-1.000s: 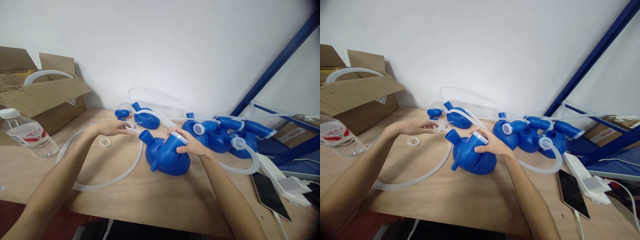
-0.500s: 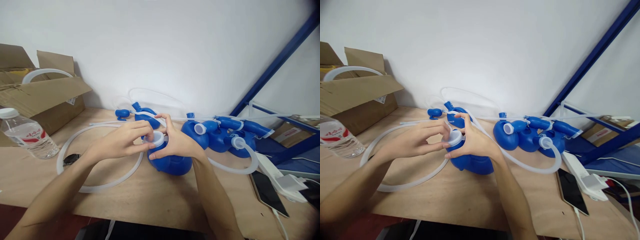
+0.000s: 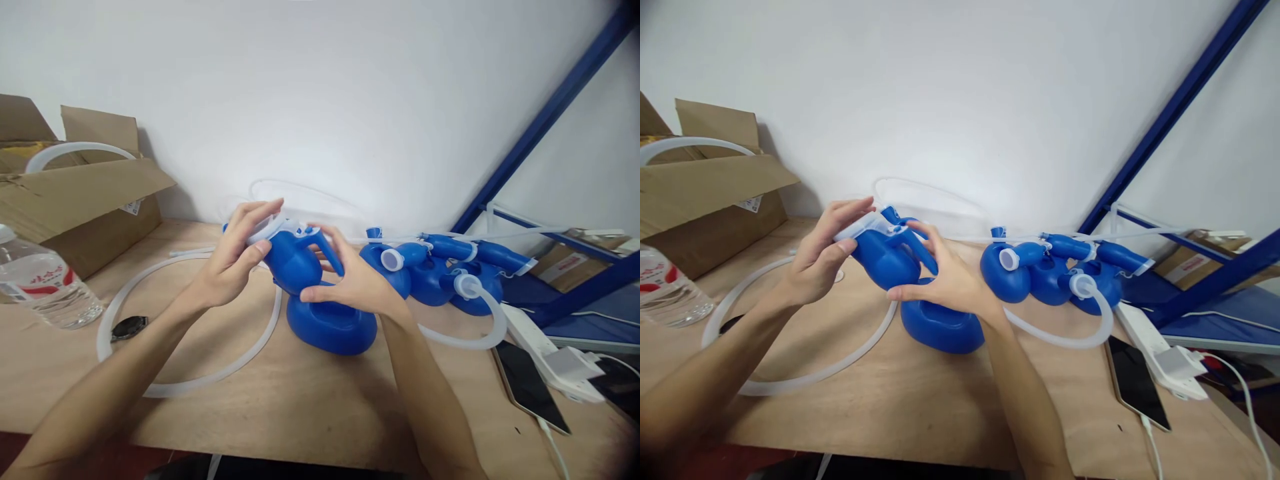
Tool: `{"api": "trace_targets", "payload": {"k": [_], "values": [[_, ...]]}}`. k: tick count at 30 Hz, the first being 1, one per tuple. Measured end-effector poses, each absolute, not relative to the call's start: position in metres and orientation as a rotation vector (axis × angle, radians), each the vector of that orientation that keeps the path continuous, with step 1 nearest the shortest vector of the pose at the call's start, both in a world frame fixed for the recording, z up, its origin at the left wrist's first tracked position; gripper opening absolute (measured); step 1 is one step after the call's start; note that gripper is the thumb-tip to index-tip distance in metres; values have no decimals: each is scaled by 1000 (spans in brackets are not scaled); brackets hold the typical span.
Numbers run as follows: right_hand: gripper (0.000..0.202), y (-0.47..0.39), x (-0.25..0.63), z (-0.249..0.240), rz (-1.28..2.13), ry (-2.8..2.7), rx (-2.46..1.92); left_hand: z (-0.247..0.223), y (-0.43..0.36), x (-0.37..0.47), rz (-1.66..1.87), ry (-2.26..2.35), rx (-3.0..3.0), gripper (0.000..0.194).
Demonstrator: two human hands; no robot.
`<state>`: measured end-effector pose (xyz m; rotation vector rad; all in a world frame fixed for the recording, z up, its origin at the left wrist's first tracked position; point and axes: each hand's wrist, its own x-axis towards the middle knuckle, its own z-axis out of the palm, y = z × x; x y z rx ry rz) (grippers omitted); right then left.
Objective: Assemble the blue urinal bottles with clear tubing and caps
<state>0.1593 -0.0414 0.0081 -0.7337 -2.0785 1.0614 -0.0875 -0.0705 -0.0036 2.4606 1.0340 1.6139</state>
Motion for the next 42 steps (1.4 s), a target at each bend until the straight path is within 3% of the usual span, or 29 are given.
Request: {"api": "trace_targets", "payload": {"k": [2,4,9,15,21,31,38,42], "values": [[75,-46,155,9,896,-2150,-732,-2,-71,-87,1600,1056,2525,43],[61,-50,150,10,720,-2195,-723,1,-73,-88,1561,1098,2617,37],[61,-48,146,2,427,-2245,-686,6,-73,-94,1355,1044,2984,37],[56,-44,145,-1,376,-2332,-687,0,-66,-93,1360,848,3163,29],[56,-45,145,0,346,-2361,-680,-4,-66,-85,1472,695,2953,28],[45,-42,146,4,442,-2326,-668,-20,-67,-67,1776,997,2629,28],[52,-43,148,4,463,-2323,-690,-24,-68,-67,1837,1229,2243,31],[51,-47,148,7,472,-2328,-697,-14,-69,-79,1665,1129,2376,40]]}}
